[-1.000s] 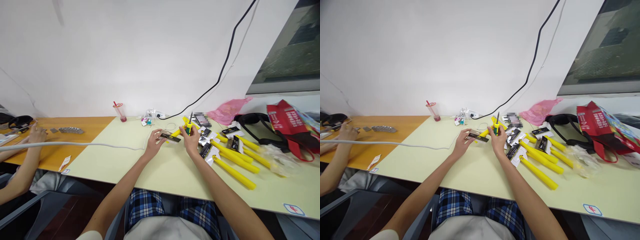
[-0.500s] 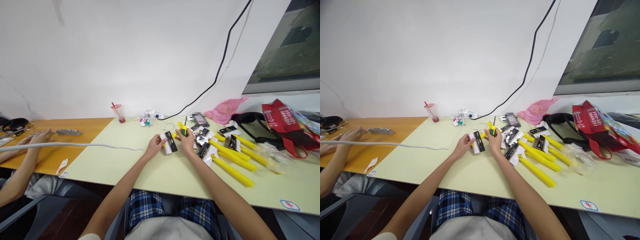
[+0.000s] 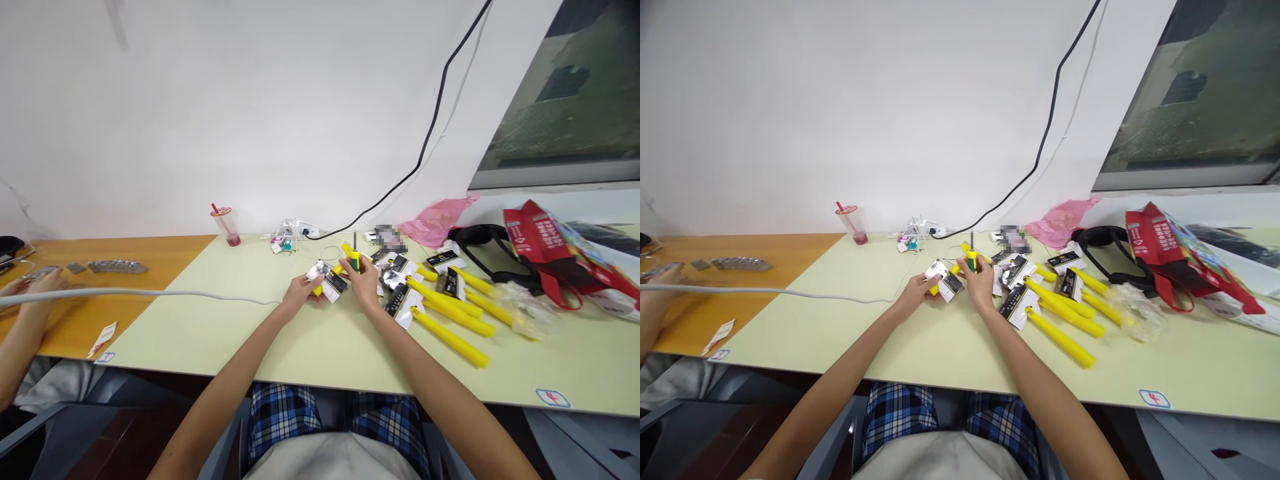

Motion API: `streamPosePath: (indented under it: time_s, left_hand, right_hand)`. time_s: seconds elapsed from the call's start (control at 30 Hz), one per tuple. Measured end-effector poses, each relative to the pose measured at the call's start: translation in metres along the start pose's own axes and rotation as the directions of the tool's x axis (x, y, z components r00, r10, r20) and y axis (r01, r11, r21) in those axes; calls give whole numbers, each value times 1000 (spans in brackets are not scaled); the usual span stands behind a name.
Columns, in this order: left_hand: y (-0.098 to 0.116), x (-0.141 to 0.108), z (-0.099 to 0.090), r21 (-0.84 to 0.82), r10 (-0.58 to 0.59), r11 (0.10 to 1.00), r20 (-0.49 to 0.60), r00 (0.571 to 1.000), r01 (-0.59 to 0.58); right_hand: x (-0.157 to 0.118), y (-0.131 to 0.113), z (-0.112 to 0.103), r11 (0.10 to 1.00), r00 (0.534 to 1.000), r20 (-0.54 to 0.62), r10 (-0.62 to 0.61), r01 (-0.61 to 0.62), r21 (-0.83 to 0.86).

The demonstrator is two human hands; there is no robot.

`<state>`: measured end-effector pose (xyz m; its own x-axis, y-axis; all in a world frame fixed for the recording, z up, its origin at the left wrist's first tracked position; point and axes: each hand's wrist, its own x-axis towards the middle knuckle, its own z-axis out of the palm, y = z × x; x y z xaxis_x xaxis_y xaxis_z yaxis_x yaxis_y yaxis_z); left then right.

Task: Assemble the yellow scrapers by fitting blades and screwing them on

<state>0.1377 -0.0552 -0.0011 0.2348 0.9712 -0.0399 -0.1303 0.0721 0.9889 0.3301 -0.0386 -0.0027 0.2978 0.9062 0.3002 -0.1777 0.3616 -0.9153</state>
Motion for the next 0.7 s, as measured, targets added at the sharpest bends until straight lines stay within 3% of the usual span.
streamPosePath:
  time_s: [0.2, 0.4, 0.57, 0.7]
  left_hand:
    - [0, 0, -1, -70, -18, 997, 46, 999, 21]
    - [4, -1, -4, -149, -50, 987, 31, 998, 54]
    - [5, -3, -4, -211, -35, 977, -19, 999, 30]
    - [3, 0, -5, -226, 49, 971, -125, 991, -77]
  right_hand:
    - [-4, -12, 3, 984, 984, 163, -71, 96, -151]
    - [-4, -14, 5, 984, 952, 298, -75, 119, -132]
    - [-4, -5, 6, 981, 951, 297, -86, 133, -142]
    - [-6, -2, 9, 997, 961, 273, -44, 60, -52]
